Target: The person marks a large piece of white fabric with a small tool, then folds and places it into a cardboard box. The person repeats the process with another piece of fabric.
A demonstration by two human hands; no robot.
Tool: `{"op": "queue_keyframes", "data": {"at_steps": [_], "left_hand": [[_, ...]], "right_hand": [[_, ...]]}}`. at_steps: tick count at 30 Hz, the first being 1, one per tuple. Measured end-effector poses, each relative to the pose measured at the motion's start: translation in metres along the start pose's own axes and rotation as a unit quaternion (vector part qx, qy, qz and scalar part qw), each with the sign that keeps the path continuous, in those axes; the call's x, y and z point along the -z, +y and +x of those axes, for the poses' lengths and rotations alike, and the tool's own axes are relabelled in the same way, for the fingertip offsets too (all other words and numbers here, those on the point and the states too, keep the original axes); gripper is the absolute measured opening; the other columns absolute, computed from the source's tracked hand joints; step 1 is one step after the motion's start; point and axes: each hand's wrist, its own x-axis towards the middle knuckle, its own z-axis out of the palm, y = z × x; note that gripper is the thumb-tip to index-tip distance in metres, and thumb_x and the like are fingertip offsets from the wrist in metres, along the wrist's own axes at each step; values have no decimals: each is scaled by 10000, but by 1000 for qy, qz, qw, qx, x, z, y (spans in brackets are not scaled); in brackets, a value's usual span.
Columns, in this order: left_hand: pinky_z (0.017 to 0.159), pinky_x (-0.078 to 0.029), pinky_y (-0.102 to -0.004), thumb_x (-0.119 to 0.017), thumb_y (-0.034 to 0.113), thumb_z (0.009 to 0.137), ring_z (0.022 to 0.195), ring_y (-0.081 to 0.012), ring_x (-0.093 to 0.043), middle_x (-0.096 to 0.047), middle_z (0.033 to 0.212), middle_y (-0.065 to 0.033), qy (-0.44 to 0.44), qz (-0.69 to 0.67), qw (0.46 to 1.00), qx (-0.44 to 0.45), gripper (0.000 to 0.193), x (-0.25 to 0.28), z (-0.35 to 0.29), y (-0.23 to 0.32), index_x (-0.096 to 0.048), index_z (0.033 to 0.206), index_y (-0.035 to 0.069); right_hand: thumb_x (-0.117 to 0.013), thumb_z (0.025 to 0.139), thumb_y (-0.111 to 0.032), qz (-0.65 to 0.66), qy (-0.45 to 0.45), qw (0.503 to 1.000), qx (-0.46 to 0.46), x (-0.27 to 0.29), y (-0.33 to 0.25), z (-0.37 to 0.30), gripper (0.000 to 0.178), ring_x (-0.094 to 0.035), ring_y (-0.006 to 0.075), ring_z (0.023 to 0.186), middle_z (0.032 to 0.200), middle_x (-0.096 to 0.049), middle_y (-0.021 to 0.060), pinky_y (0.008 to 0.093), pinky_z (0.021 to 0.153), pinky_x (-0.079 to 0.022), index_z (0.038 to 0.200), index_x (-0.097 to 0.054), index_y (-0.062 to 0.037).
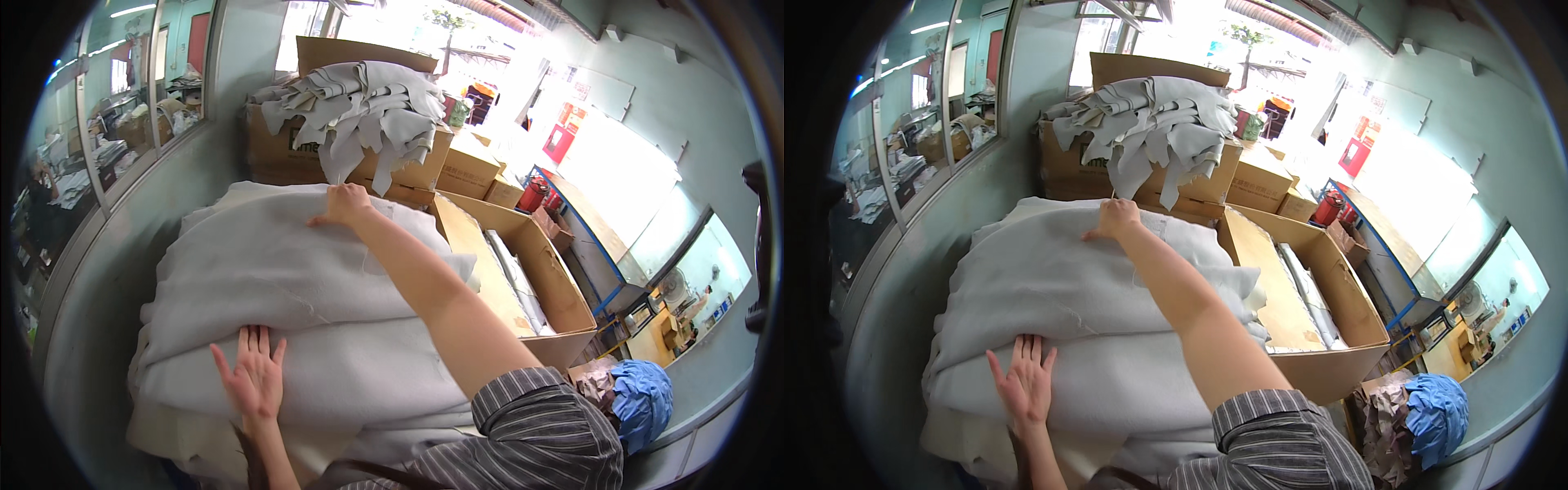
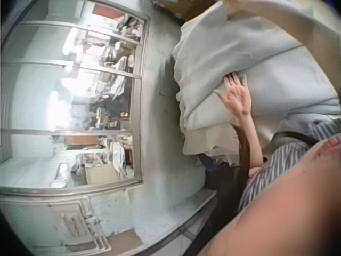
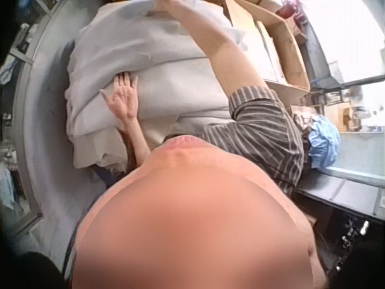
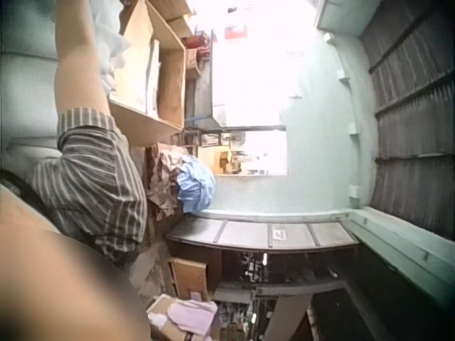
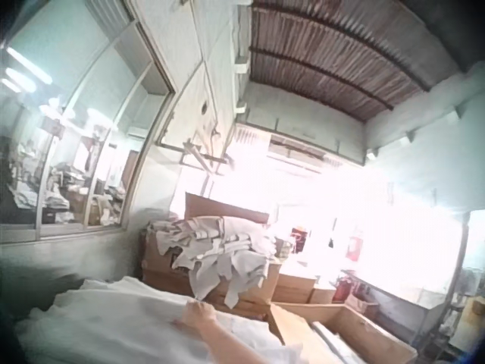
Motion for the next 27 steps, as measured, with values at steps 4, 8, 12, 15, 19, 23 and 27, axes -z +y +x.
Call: {"op": "queue_keyframes", "data": {"at_steps": [4, 8, 12, 15, 19, 23, 27], "left_hand": [[1235, -39, -493, -440, 672, 953, 1526, -279, -53, -91, 1635, -156, 28, -30, 999, -15, 1037, 6, -2, 1, 3, 1550, -52], [1155, -365, -484, -504, 668, 930, 1318, -343, -456, -420, 1414, -218, 58, 29, 998, -7, 965, -3, -58, 20, -258, 1436, -116], [1094, -425, -479, -537, 632, 934, 1289, -322, -499, -456, 1418, -185, 93, 13, 994, 54, 890, -26, -149, -21, -331, 1429, -79], [1046, -451, -475, -557, 620, 930, 1278, -288, -513, -495, 1412, -125, 18, 52, 987, 150, 811, 15, -197, -53, -400, 1429, 1], [1027, -438, -500, -560, 659, 906, 1278, -269, -498, -506, 1409, -76, 149, 318, 917, 189, 796, 4, -231, -113, -425, 1442, 86], [1063, -401, -496, -562, 647, 904, 1320, -277, -447, -483, 1427, -74, 196, 276, 888, 312, 781, 10, -273, -152, -402, 1466, 129], [1065, -408, -482, -603, 559, 908, 1277, -283, -493, -509, 1401, -60, 208, 276, 866, 363, 700, -8, -315, -217, -437, 1433, 127]], "right_hand": [[-745, 706, -626, -31, 56, 994, 92, 41, -8, -68, 694, -710, 304, 888, 885, -716, 161, 412, 794, -545, 954, -654, 15], [-781, 706, -523, -11, 69, 993, 92, 91, -23, -186, 584, -712, 305, 780, 793, -706, 137, 402, 732, -555, 910, -636, 4], [-777, 713, -538, 63, 29, 997, 18, 127, 36, -339, 603, -698, 335, 749, 753, -679, 177, 429, 699, -541, 878, -616, 19], [-771, 689, -600, 140, 51, 985, -81, 99, 76, -449, 672, -688, 359, 771, 740, -665, 210, 438, 718, -528, 884, -639, 29], [-816, 662, -559, 323, -89, 914, -229, 42, 97, -581, 587, -689, 354, 809, 843, -705, 173, 437, 768, -523, 892, -699, -32], [-814, 696, -487, 368, -95, 887, -261, 0, 87, -702, 521, -689, 348, 823, 847, -707, 165, 437, 766, -521, 968, -692, -59], [-783, 752, -403, 384, -59, 878, -279, 0, 89, -795, 456, -683, 362, 811, 834, -696, 176, 446, 740, -522, 1019, -654, -56]]}}
